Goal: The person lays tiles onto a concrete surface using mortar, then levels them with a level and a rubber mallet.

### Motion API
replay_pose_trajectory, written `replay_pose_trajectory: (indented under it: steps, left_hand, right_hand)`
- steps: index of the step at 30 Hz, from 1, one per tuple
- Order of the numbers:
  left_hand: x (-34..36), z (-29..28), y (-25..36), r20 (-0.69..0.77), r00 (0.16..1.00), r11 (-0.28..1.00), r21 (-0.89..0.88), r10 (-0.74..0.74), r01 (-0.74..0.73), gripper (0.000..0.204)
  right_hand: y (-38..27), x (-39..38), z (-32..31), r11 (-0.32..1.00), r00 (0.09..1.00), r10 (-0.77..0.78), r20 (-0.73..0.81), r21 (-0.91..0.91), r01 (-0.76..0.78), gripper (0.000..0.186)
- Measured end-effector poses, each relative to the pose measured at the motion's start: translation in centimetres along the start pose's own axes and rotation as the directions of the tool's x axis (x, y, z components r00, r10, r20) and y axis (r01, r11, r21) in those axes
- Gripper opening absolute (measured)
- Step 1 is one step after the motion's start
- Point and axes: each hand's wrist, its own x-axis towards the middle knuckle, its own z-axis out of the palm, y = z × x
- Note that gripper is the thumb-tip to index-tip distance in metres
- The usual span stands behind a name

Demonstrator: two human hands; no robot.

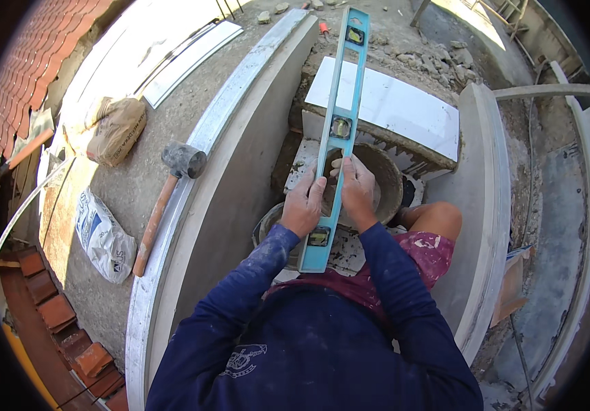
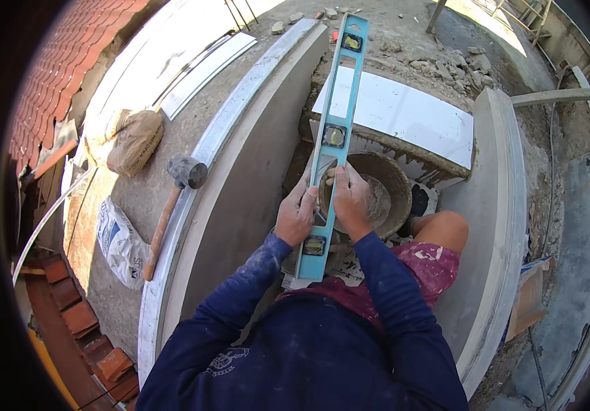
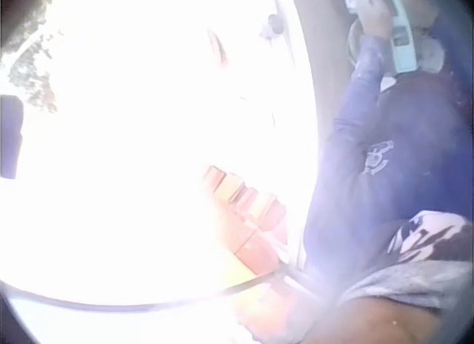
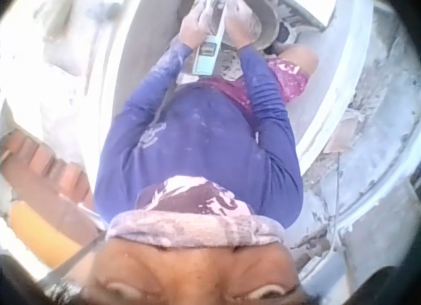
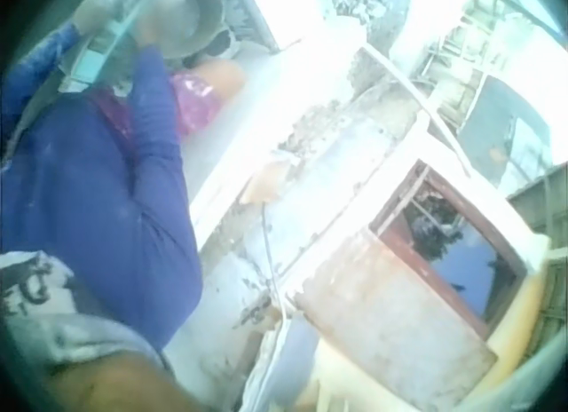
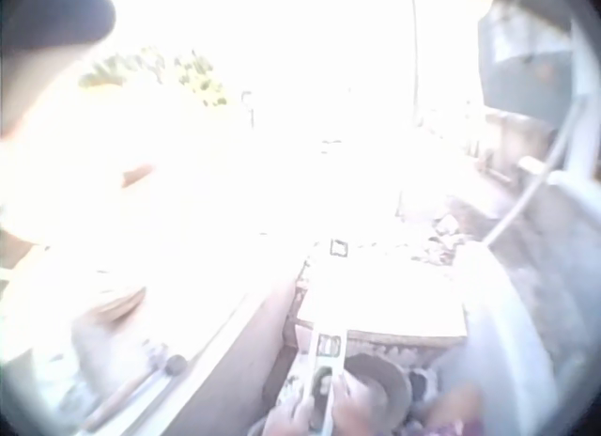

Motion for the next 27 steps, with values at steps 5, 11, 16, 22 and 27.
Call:
replay_pose_trajectory:
  steps: [5, 11, 16, 22, 27]
  left_hand:
    - [-4.8, -2.2, 0.0, 0.058, 0.992, 0.942, 0.313, 0.109, -0.122, 0.046]
    - [-4.2, -2.4, 0.3, 0.007, 0.991, 0.916, 0.382, 0.131, -0.124, 0.046]
    - [3.5, -4.4, 3.5, -0.096, 0.966, 0.937, 0.284, 0.239, -0.204, 0.051]
    - [11.1, -3.2, 5.1, 0.056, 0.951, 0.699, 0.665, 0.305, -0.263, 0.039]
    - [18.4, 1.3, 4.0, 0.317, 0.866, 0.445, 0.758, 0.387, -0.477, 0.033]
  right_hand:
    - [-1.0, 6.6, -1.9, 0.869, 0.977, -0.053, -0.207, 0.472, 0.147, 0.044]
    - [-0.3, 1.3, -0.2, 0.976, 0.991, -0.103, -0.087, -0.204, 0.083, 0.024]
    - [-1.0, -8.8, 0.8, 0.964, 0.575, 0.097, 0.812, -0.221, 0.149, 0.028]
    - [-5.9, 1.9, -10.4, 0.872, 0.942, -0.323, 0.091, -0.358, 0.334, 0.028]
    - [-4.0, 5.7, -13.5, 0.824, 0.97, -0.243, 0.01, -0.526, 0.212, 0.028]
